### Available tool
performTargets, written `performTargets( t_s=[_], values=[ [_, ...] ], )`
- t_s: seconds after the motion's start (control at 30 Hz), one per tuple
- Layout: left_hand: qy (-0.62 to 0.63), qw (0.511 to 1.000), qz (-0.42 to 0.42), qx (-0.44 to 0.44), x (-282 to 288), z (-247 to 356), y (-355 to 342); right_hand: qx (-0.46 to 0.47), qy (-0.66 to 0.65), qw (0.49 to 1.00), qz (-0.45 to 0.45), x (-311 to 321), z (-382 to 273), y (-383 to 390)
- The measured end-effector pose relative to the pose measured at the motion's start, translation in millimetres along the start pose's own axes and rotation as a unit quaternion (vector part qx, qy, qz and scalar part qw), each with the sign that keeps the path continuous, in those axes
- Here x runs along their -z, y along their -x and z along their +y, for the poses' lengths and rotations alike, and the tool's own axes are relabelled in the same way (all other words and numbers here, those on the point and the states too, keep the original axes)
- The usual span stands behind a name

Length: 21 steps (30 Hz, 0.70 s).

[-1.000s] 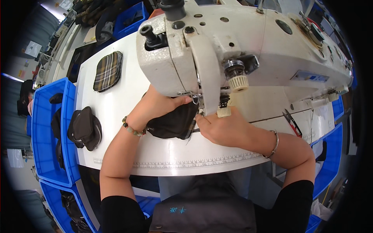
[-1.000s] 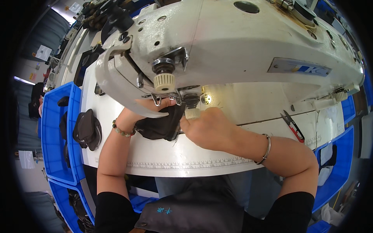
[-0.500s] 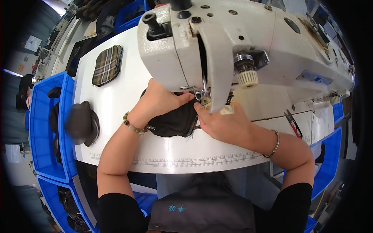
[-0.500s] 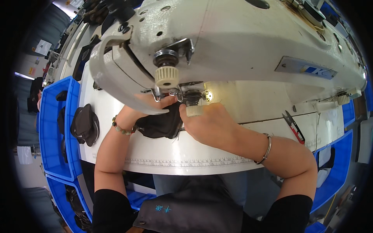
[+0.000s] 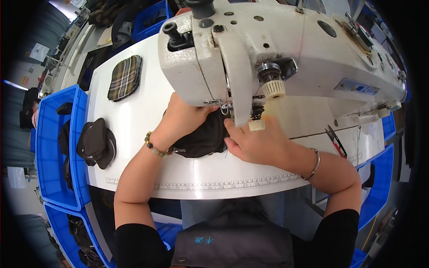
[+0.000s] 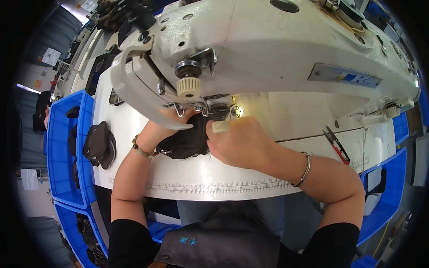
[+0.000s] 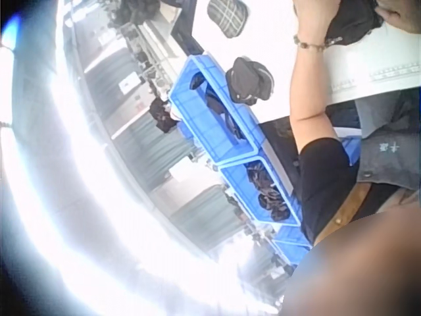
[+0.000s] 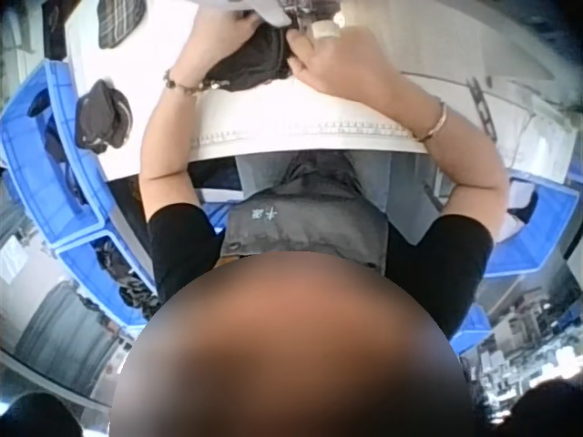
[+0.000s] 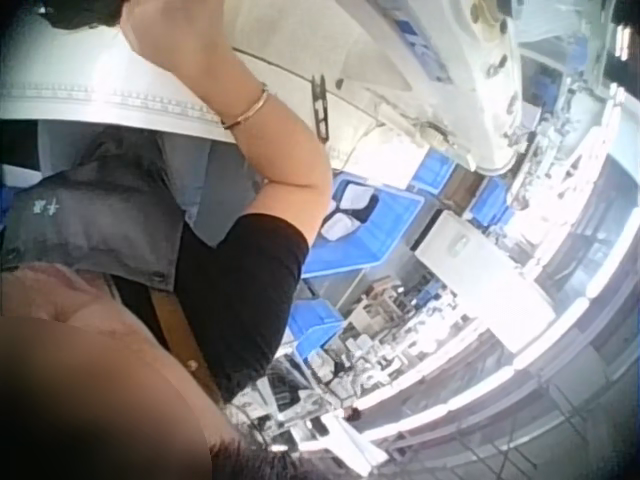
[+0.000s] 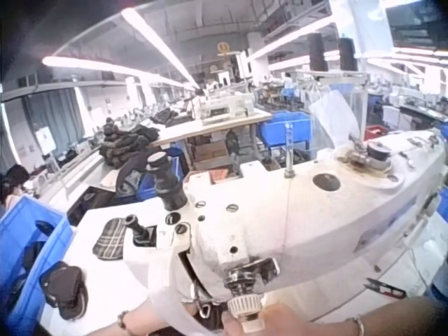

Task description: Using an industrial sewing machine to sew a leather pouch or wallet.

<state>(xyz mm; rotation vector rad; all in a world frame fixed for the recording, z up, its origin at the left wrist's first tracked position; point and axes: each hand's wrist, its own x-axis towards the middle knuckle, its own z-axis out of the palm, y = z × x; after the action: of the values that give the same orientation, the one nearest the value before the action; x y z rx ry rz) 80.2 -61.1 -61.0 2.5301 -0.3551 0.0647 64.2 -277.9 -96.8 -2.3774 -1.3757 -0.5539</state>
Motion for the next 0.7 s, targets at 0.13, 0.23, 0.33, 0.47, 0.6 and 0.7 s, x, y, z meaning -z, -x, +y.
performTargets(
  t_s=[0.13,0.23,0.33,0.47,0.6,0.7],
  values=[
    [0.012,0.999,0.009,-0.035,-0.2,-5.2,-1.7,0.017,0.007,0.998,0.062,-3.1,-5.6,-3.2],
    [0.034,0.999,-0.018,-0.003,1.0,-6.3,-2.4,0.041,0.041,0.993,0.101,-1.5,-4.6,-13.6],
    [0.054,0.998,0.014,-0.016,0.5,-11.5,0.1,0.050,0.060,0.987,0.138,-7.1,-0.4,-14.9],
    [-0.173,0.983,0.052,-0.039,19.5,21.4,26.5,0.003,0.020,0.992,0.121,0.2,7.8,-10.6],
    [-0.226,0.965,0.047,-0.127,25.2,63.8,63.8,-0.051,-0.010,0.986,0.157,0.0,11.8,-10.2],
    [-0.314,0.924,0.140,-0.167,7.0,53.9,64.9,-0.031,-0.002,0.987,0.160,3.7,9.8,-15.4]
  ],
)
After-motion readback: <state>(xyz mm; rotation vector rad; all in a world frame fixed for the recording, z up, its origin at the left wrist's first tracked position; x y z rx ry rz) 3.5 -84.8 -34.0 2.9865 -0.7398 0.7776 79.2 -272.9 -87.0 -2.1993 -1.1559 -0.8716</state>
